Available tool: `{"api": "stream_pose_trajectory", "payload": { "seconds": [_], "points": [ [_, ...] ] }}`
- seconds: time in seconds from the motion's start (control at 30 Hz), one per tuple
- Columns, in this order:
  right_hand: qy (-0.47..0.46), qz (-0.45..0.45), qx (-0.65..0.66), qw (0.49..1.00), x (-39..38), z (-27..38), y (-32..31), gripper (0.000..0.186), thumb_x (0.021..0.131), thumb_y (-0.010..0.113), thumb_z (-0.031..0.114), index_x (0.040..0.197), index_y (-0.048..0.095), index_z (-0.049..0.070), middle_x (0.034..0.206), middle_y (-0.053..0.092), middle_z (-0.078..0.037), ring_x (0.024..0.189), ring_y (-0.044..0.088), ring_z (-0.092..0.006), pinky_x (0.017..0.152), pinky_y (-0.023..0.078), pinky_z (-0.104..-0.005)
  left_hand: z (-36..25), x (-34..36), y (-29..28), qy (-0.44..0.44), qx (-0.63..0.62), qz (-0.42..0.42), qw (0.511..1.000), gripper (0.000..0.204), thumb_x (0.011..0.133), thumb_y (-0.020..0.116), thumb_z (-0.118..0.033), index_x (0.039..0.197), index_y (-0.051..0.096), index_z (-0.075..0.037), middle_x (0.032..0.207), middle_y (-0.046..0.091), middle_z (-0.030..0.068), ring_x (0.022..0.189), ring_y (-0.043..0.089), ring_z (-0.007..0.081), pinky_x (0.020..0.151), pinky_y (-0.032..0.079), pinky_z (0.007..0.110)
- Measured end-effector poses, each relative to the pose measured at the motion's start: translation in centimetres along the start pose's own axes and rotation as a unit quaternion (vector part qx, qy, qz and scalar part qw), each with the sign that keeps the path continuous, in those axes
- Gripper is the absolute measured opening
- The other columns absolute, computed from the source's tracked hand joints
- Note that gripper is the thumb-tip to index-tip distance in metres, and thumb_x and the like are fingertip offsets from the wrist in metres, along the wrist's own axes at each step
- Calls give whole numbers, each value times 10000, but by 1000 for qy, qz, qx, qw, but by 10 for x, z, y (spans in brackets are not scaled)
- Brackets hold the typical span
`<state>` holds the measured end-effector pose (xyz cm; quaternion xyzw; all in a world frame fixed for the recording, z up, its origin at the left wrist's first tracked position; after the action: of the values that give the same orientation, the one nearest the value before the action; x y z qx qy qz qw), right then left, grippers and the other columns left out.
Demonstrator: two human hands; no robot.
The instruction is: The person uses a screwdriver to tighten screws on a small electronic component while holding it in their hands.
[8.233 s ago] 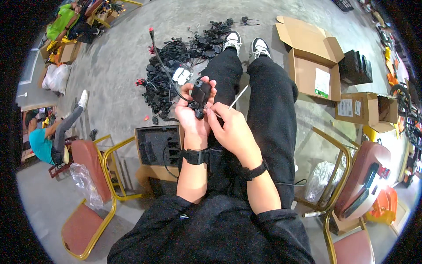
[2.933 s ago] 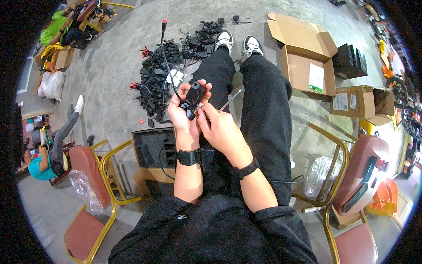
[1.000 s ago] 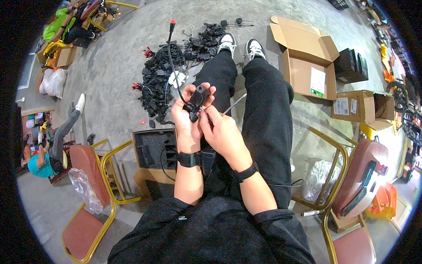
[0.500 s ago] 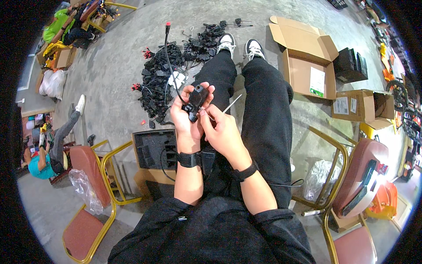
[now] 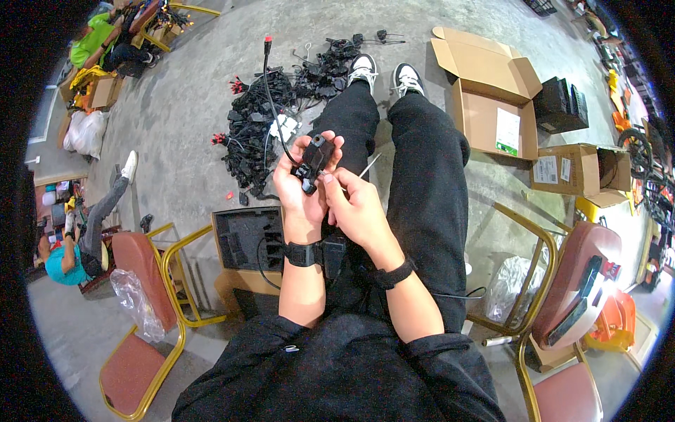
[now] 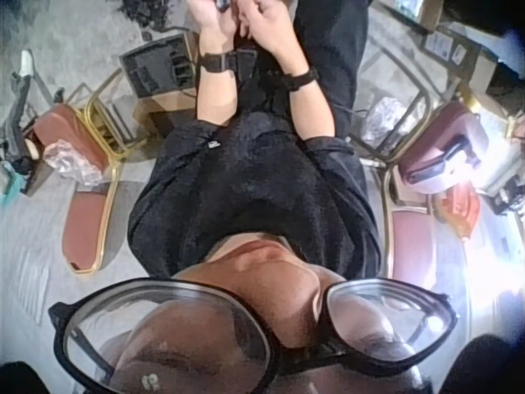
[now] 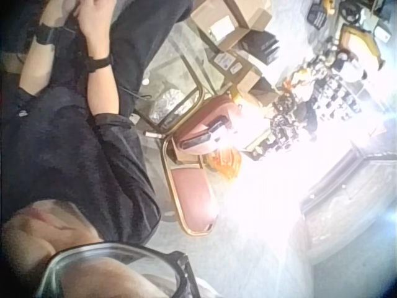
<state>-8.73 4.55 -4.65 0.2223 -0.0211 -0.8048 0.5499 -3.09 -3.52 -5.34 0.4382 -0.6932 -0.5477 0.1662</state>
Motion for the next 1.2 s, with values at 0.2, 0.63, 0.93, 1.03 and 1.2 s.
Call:
{"api": "stream_pose_trajectory", "payload": {
  "seconds": [0.2,0.63,0.93,1.03,1.2],
  "points": [
    [-133,-57,-218,965,-6,23,2,131,890,544,127,891,568,-2,645,589,-164,537,600,-248,490,455,-329,0,2,-3,2,-1,5,1000,246,865,357,-155,901,552,-8,1066,585,264,992,581,393,861,498,427],
    [28,24,43,998,-1,2,-1,224,942,497,194,885,577,-7,633,576,-15,493,535,-59,417,404,-223,-1,-1,-1,-6,-27,4,1000,270,854,334,-177,921,539,-15,1065,578,264,983,577,389,878,480,427],
    [-166,-43,-204,964,-5,20,3,106,861,572,80,905,574,-17,650,597,-176,564,624,-260,507,466,-327,-1,2,-5,6,-23,-1,1000,290,805,333,-174,927,532,-2,1041,586,275,955,581,394,865,480,431],
    [-158,-48,-202,965,-5,21,3,98,840,578,61,897,577,-19,671,595,-196,610,620,-326,548,471,-341,-2,1,-3,27,23,1,999,282,789,331,-168,912,517,5,1040,585,276,946,584,396,861,478,440],
    [-140,-57,-195,969,-5,20,2,91,839,579,63,881,581,-18,686,605,-198,613,623,-327,551,476,-340,-2,1,-3,20,14,2,1000,272,771,336,-162,890,504,15,1040,582,277,933,584,394,864,475,449]
  ]
}}
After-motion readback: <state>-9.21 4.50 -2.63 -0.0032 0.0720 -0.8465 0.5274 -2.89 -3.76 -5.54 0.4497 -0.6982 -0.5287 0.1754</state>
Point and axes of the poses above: each hand's wrist, its own x-axis towards the middle knuckle, its own y-axis out of the palm, z = x × y, the point moved 5 cm from there along x, towards the middle knuckle
